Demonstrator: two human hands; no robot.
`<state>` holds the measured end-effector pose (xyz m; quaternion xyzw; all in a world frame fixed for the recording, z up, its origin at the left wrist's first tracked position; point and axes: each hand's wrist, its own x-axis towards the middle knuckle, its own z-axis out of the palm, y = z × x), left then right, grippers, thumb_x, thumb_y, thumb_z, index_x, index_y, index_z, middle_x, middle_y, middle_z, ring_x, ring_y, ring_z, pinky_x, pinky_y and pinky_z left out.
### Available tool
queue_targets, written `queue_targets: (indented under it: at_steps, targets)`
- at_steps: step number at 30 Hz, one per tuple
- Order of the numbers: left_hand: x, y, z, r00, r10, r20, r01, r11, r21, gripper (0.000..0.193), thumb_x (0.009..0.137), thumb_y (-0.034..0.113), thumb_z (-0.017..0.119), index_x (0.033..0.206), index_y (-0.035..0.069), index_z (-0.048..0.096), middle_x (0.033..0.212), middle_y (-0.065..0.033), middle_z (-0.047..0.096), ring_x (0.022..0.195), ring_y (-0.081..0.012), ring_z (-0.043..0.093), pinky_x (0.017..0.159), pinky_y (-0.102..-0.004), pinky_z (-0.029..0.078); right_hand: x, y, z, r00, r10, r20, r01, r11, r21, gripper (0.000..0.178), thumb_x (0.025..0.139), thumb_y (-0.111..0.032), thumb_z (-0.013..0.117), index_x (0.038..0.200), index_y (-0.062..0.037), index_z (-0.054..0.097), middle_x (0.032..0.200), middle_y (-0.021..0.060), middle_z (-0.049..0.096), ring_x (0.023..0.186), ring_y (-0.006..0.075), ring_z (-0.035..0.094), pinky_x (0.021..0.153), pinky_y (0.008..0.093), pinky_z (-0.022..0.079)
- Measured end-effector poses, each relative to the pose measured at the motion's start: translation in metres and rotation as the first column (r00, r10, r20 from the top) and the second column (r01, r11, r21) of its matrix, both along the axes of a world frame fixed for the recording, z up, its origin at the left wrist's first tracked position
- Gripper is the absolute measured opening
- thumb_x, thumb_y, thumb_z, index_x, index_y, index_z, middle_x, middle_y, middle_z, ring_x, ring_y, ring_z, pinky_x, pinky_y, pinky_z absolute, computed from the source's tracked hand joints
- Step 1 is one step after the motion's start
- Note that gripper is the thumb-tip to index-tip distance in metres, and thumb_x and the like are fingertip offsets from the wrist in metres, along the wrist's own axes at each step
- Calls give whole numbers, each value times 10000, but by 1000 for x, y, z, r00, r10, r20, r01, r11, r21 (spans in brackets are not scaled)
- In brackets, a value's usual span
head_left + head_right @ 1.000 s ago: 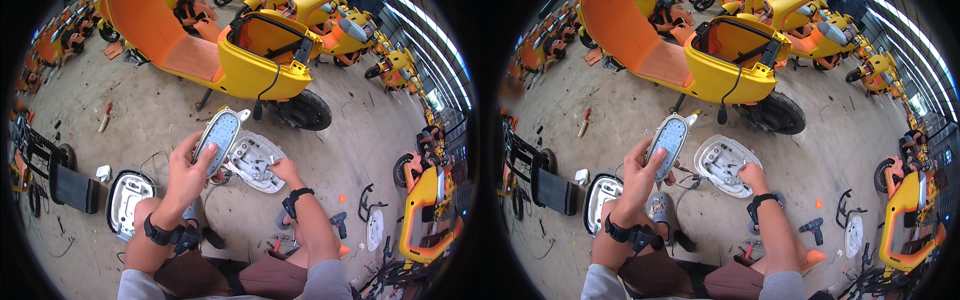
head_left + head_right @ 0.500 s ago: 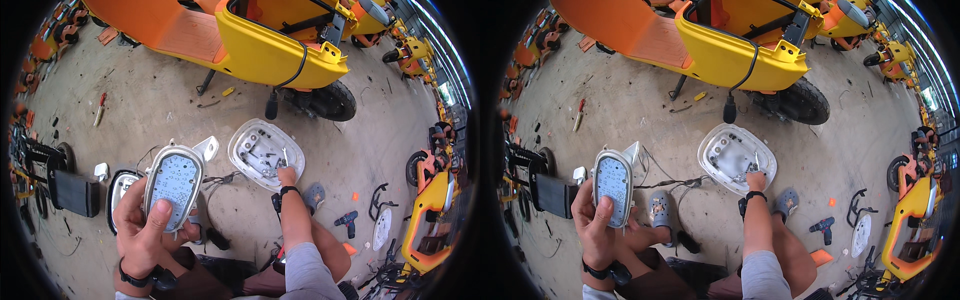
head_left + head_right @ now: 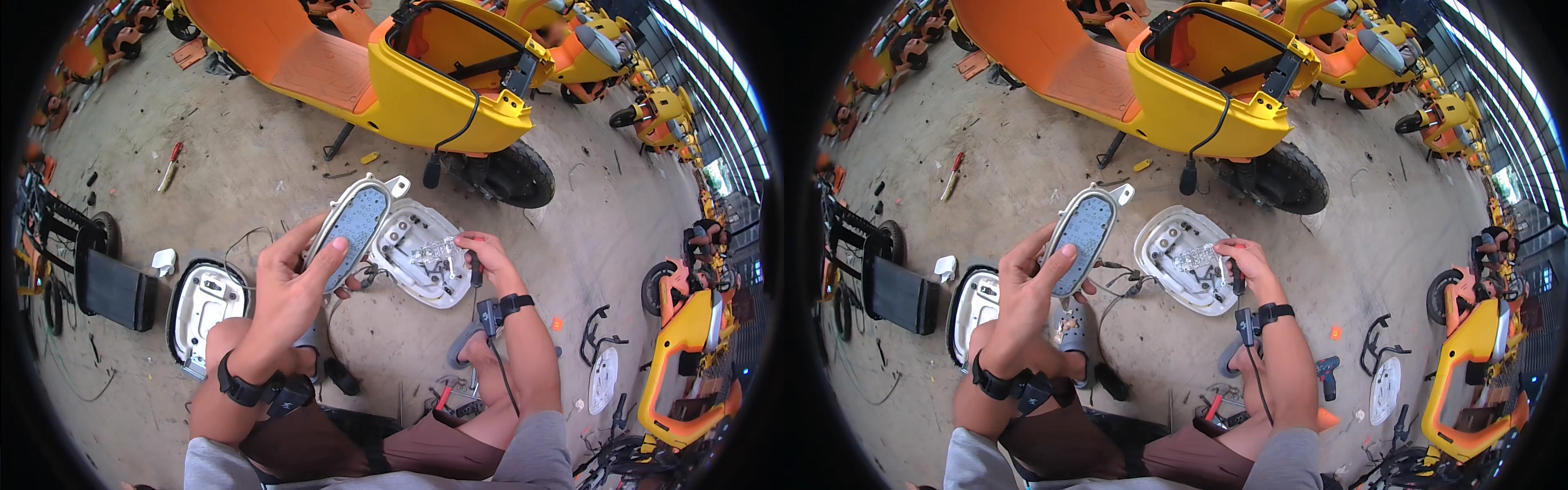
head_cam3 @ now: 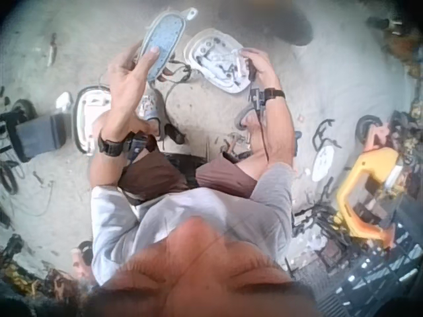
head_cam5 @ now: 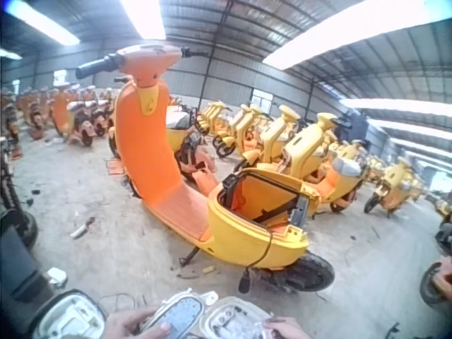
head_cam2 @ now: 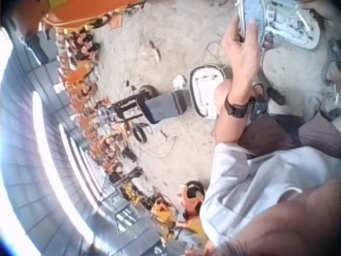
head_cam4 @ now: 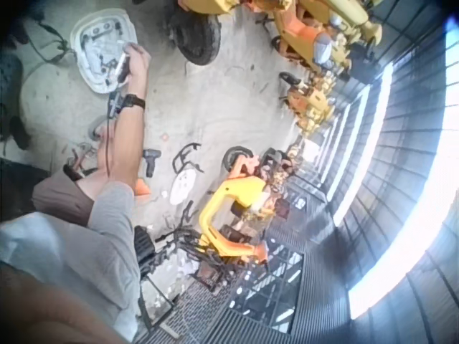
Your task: The person uses a screwdriver to disassemble an electronic light component, removes a circuit board, and unscrews internal screws.
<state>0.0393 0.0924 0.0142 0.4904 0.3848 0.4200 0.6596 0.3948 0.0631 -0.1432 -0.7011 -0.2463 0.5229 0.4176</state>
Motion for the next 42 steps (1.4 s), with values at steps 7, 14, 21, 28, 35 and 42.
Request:
queue_targets:
  at_steps: [7,14,21,28,35,42]
  targets:
    - [15,-21,-7,992,-124,-14,122,990,-72,412,947,133,626,1310,-52,561,923,-128,706,690,-190,701,571,-281,559,-96,-87,160,950,22,-313,100,925,368,279,897,-126,696,1129,26,666,767,35,636,553,76,571,463,219,449]
    - [38,-41,-14,935,-341,-103,335,940,-68,387,930,168,670,1261,-26,629,950,-58,702,792,-90,636,674,-245,518,-133,-122,143,982,64,-177,42,842,537,258,882,-67,726,1123,13,680,846,45,674,706,87,624,554,194,461]
    - [42,-42,-24,896,-420,-146,405,906,-119,367,937,158,627,1254,-26,636,918,-42,699,778,-74,602,654,-244,491,-131,-121,141,999,-46,-26,53,823,565,256,875,-61,739,1109,27,684,906,33,687,774,60,611,677,202,502]
    - [48,-36,-24,895,-446,-27,438,887,-149,390,982,181,551,1297,-48,581,898,-83,691,732,-108,645,637,-257,521,-132,-103,124,953,-203,224,24,790,613,281,857,-93,758,1115,2,702,967,27,674,772,59,556,690,188,450]
    - [50,-42,-24,864,-465,-195,475,880,3,479,905,275,729,1271,-11,611,805,-16,663,681,-52,594,572,-220,483,-136,-103,126,872,-307,382,-38,735,677,295,838,-83,772,1120,-22,713,946,32,615,782,66,531,672,209,447]
    - [46,-46,-22,878,-427,-214,447,893,54,418,920,195,705,1258,-32,609,856,-41,684,699,-69,614,598,-234,498,-142,-101,120,767,-370,525,-147,694,704,345,803,-70,801,1124,-26,682,973,45,561,756,69,536,660,210,453]
